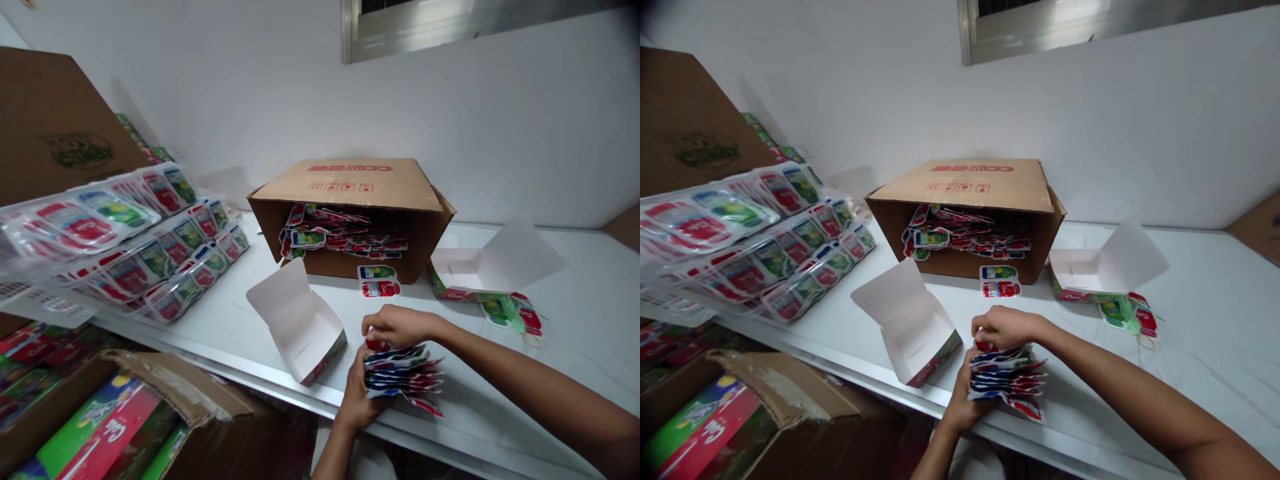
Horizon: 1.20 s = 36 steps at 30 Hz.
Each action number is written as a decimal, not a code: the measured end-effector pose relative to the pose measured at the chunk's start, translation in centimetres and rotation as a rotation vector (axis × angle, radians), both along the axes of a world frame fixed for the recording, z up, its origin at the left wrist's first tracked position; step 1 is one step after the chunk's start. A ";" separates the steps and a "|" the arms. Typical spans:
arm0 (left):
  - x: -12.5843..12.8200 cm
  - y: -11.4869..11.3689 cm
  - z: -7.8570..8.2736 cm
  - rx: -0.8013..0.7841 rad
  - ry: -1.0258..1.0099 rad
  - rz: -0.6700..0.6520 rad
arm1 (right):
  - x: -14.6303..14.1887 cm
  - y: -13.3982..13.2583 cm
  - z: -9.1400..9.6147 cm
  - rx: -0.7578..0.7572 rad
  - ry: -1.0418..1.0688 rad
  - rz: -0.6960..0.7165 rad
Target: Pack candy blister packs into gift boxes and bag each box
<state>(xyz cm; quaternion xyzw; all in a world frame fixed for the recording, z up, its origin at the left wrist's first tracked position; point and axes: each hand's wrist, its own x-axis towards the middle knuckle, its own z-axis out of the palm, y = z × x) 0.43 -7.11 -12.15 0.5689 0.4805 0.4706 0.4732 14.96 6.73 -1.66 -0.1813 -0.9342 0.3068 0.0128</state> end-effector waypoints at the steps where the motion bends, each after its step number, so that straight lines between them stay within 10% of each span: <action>1: 0.1 -0.1 -0.1 -0.001 -0.018 -0.008 | 0.0 0.3 -0.6 -0.035 0.018 -0.025; 9: 0.2 0.0 0.5 -0.035 -0.128 -0.070 | 2.2 6.9 -7.4 0.206 -0.057 -0.485; 16: 0.0 0.2 0.5 -0.027 -0.133 -0.089 | 2.2 6.3 -10.4 0.218 -0.087 -0.492; 29: 0.0 0.4 -0.8 0.158 0.123 0.051 | 6.8 -2.4 -10.6 -0.420 0.468 -0.426; 36: 0.3 0.0 -0.5 0.015 -0.090 -0.029 | 6.8 -4.0 -10.8 -0.702 0.455 -0.468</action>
